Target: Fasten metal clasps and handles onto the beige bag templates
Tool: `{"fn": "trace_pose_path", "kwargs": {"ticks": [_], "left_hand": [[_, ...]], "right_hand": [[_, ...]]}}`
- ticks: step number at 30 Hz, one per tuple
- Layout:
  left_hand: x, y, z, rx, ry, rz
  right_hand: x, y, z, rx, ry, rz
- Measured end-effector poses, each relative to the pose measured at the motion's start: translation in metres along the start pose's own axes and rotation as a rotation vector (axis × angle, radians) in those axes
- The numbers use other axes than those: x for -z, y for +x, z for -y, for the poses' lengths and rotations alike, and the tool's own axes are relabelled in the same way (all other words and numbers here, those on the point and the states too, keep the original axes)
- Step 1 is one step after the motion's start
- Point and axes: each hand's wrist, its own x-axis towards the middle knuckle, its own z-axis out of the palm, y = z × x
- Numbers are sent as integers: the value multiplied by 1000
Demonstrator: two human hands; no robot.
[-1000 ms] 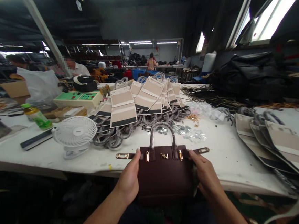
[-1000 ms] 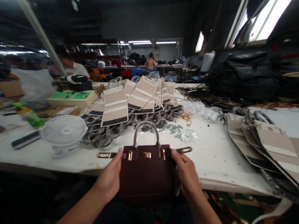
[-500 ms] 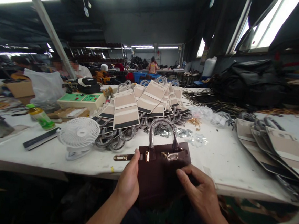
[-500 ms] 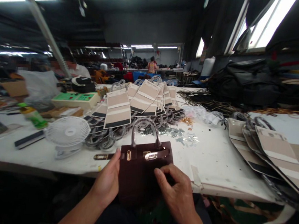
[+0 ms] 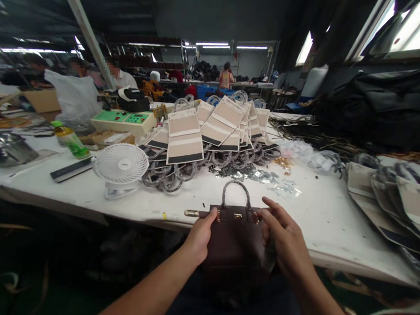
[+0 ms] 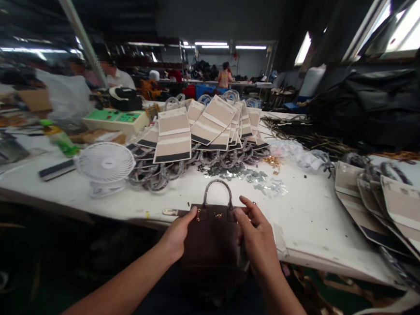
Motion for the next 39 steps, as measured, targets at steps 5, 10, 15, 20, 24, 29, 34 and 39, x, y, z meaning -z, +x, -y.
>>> {"fn": "trace_pose_path", "kwargs": {"ticks": [5, 10, 15, 20, 24, 29, 34, 39], "left_hand": [[9, 27, 22, 131, 12, -65], [10, 39, 23, 113, 27, -87], [9, 41, 22, 91, 61, -79], [9, 41, 16, -49, 351, -54], [8, 42, -3, -441, 1056, -63], [5, 46, -12, -687, 1708, -162], [12, 61, 0, -946, 1828, -113], [18, 70, 5, -1046, 1713, 7]], "right_hand": [[14, 19, -27, -90, 82, -91], [13, 28, -30, -96, 160, -150], [7, 36, -29, -75, 254, -160], [4, 55, -20, -38, 357, -174], [0, 86, -15, 23, 415, -208], [-13, 130, -23, 21, 462, -251], [-32, 162, -35, -53, 479, -164], [-48, 186, -47, -132, 492, -61]]}}
